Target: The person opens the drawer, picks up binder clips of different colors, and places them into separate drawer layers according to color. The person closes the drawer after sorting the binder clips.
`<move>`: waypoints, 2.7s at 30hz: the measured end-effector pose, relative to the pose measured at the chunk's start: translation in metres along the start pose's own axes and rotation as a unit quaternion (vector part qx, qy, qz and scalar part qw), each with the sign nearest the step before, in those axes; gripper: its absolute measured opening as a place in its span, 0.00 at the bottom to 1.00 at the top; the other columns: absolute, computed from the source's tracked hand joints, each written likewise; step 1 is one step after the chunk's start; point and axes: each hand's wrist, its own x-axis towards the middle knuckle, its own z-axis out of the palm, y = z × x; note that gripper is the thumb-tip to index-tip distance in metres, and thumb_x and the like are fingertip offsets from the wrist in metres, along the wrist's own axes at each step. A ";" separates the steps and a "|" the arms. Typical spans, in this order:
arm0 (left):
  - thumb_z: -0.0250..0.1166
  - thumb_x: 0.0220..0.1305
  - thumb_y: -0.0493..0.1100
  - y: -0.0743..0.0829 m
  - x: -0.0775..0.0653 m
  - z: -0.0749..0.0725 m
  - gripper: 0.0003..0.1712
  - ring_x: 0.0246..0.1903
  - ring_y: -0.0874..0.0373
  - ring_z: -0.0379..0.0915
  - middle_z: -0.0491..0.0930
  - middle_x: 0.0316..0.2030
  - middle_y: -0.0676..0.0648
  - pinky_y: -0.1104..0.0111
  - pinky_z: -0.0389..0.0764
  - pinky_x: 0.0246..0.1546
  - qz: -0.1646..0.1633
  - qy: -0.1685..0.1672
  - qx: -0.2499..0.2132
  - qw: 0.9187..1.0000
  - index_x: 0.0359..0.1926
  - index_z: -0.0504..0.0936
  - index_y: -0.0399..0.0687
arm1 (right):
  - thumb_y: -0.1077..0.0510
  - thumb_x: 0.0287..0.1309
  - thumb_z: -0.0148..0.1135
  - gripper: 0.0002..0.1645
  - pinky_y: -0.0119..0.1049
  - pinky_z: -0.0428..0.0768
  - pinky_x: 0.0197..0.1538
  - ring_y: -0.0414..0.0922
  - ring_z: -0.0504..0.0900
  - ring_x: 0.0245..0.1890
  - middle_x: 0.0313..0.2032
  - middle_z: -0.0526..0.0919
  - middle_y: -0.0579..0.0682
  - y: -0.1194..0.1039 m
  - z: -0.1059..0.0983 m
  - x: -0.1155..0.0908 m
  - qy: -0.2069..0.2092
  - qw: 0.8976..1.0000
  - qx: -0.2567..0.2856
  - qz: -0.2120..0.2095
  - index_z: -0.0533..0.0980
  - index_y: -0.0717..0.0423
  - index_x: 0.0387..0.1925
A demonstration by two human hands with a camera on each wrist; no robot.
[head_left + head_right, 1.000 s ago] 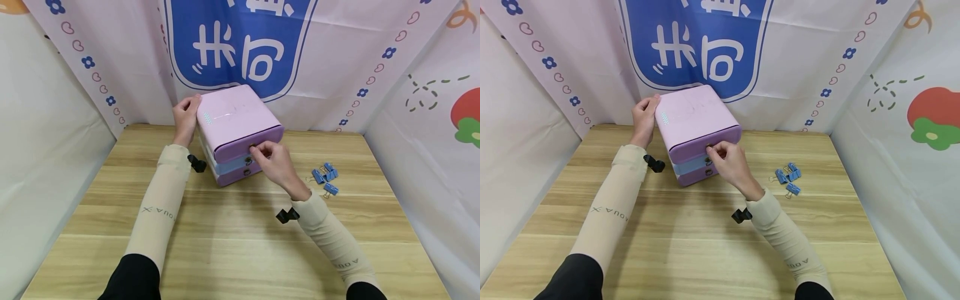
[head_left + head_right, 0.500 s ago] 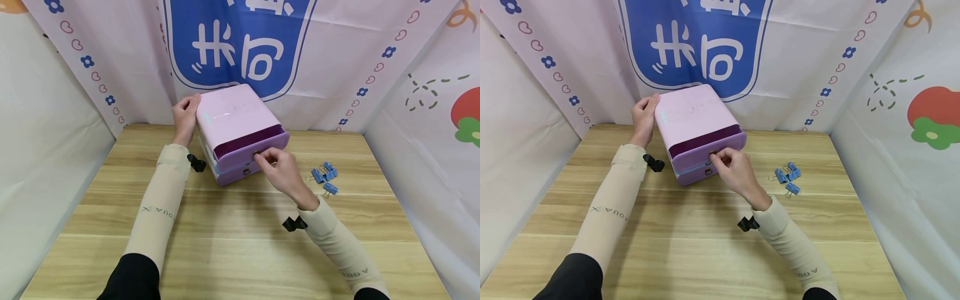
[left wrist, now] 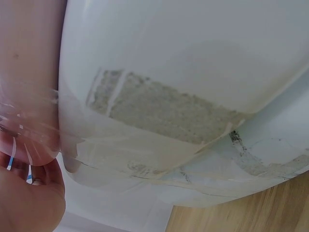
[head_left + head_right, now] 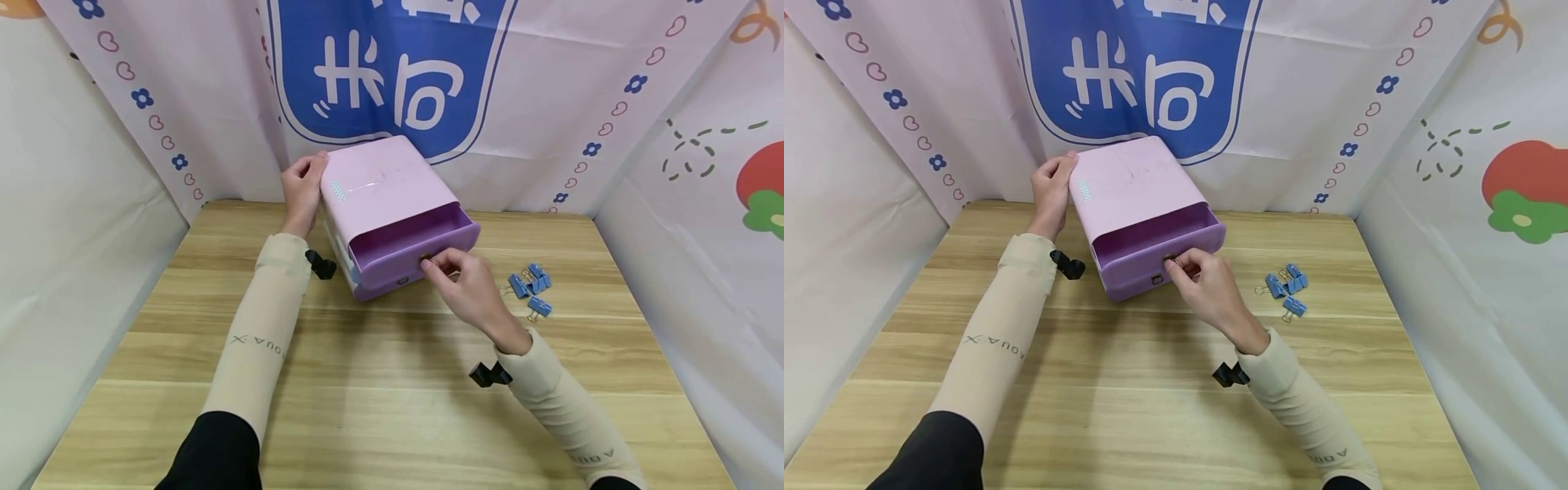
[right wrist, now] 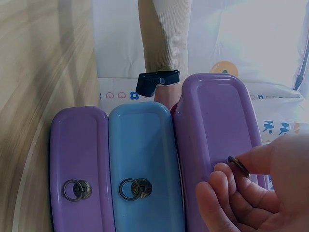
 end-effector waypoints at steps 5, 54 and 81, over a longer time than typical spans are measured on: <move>0.70 0.71 0.58 0.001 -0.001 0.000 0.15 0.40 0.63 0.74 0.81 0.37 0.56 0.73 0.74 0.41 -0.001 0.001 0.000 1.000 0.41 0.88 0.52 | 0.54 0.72 0.66 0.12 0.35 0.84 0.38 0.44 0.83 0.30 0.30 0.87 0.51 -0.001 -0.002 -0.004 -0.003 1.000 0.001 -0.005 0.83 0.55 0.32; 0.71 0.70 0.57 -0.001 0.001 0.001 0.13 0.37 0.64 0.74 0.82 0.35 0.57 0.74 0.74 0.38 0.010 0.002 -0.008 1.000 0.38 0.88 0.54 | 0.61 0.65 0.73 0.09 0.39 0.90 0.45 0.48 0.91 0.39 0.39 0.91 0.55 0.035 -0.017 -0.041 -0.025 0.998 -0.043 -0.028 0.84 0.62 0.44; 0.70 0.70 0.59 -0.003 0.002 0.000 0.18 0.40 0.62 0.74 0.82 0.38 0.55 0.72 0.75 0.41 0.002 -0.002 0.004 1.000 0.43 0.89 0.51 | 0.61 0.64 0.72 0.19 0.56 0.88 0.43 0.63 0.88 0.41 0.42 0.86 0.70 0.087 -0.079 -0.028 0.013 0.955 -0.295 -0.010 0.82 0.75 0.48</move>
